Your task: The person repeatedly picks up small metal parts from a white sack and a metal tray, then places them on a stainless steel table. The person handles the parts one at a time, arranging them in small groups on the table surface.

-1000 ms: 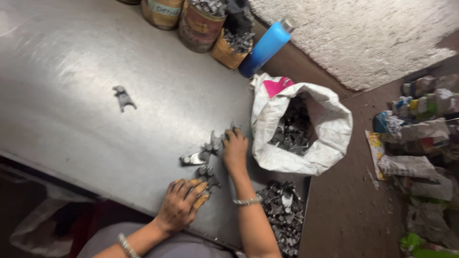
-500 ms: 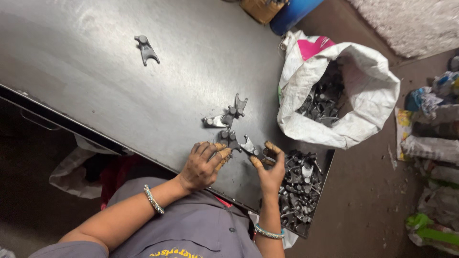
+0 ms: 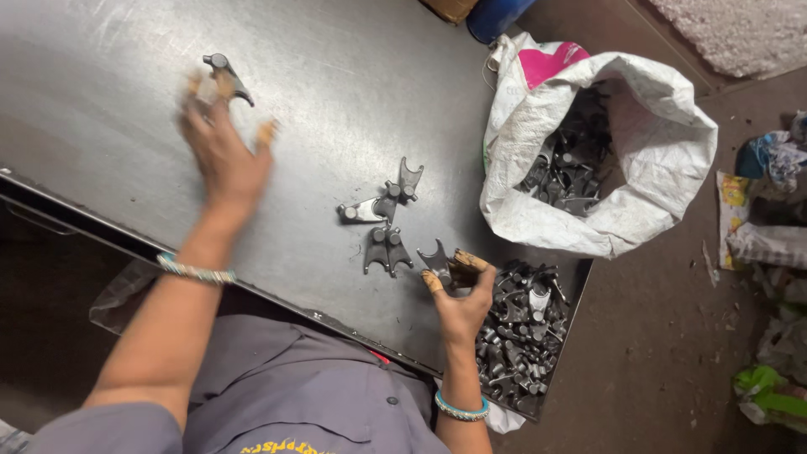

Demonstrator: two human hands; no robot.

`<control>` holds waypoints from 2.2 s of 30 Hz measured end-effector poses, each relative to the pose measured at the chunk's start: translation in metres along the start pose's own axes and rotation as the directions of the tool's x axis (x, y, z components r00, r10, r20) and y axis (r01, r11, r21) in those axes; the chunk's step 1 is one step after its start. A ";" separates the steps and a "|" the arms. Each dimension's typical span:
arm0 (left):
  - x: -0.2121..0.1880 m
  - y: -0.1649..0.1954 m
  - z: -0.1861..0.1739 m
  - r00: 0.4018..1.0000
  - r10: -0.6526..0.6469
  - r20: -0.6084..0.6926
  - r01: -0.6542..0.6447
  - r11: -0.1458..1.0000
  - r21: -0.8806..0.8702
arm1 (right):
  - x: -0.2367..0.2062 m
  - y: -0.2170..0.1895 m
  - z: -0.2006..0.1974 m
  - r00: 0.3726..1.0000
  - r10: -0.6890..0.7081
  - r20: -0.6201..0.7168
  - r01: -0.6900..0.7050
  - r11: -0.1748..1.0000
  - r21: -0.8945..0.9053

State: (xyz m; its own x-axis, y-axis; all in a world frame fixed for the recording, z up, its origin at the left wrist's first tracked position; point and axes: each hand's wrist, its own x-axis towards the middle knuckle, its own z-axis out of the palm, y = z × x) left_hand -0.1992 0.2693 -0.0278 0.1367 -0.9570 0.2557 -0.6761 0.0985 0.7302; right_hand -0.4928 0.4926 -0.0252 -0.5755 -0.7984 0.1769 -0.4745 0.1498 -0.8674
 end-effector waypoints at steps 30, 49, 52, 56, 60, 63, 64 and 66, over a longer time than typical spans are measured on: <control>0.000 0.063 0.038 0.873 0.153 0.463 -0.084 0.983 -0.166 | 0.107 -0.015 0.028 0.883 0.084 0.461 -0.275 0.889 0.366; 0.081 0.101 0.081 0.759 0.134 0.637 -0.226 0.972 0.066 | 0.022 0.008 0.017 0.987 -0.159 0.034 0.163 0.965 -0.207; 0.061 0.093 0.078 0.746 0.204 0.634 -0.262 0.965 -0.002 | 0.011 0.019 0.012 1.000 -0.029 0.006 0.028 0.998 0.059; 0.023 0.091 0.068 0.732 0.269 0.626 -0.303 0.952 -0.054 | 0.007 0.039 0.006 0.983 0.123 0.136 -0.183 0.709 0.681; -0.018 0.085 0.052 0.698 0.204 0.687 -0.240 0.970 -0.043 | 0.004 0.065 -0.005 0.821 0.405 0.403 -0.511 0.205 0.835; -0.042 0.076 0.040 0.713 0.247 0.656 -0.207 0.968 -0.139 | 0.000 0.078 -0.010 0.776 0.361 0.516 -0.552 -0.007 0.834; -0.049 0.073 0.036 0.710 0.235 0.664 -0.190 0.972 -0.141 | -0.001 0.081 -0.011 0.778 0.331 0.534 -0.552 -0.049 0.833; -0.062 0.067 0.029 0.705 0.209 0.678 -0.155 0.978 -0.141 | -0.003 0.082 -0.014 0.751 0.382 0.539 -0.586 0.008 0.811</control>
State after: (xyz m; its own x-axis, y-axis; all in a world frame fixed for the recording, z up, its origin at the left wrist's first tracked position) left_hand -0.2739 0.3271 -0.0135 -0.5360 -0.8386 -0.0970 -0.5805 0.2827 0.7636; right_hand -0.5389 0.5156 -0.0902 -0.2546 -0.8563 -0.4494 0.8733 -0.0039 -0.4872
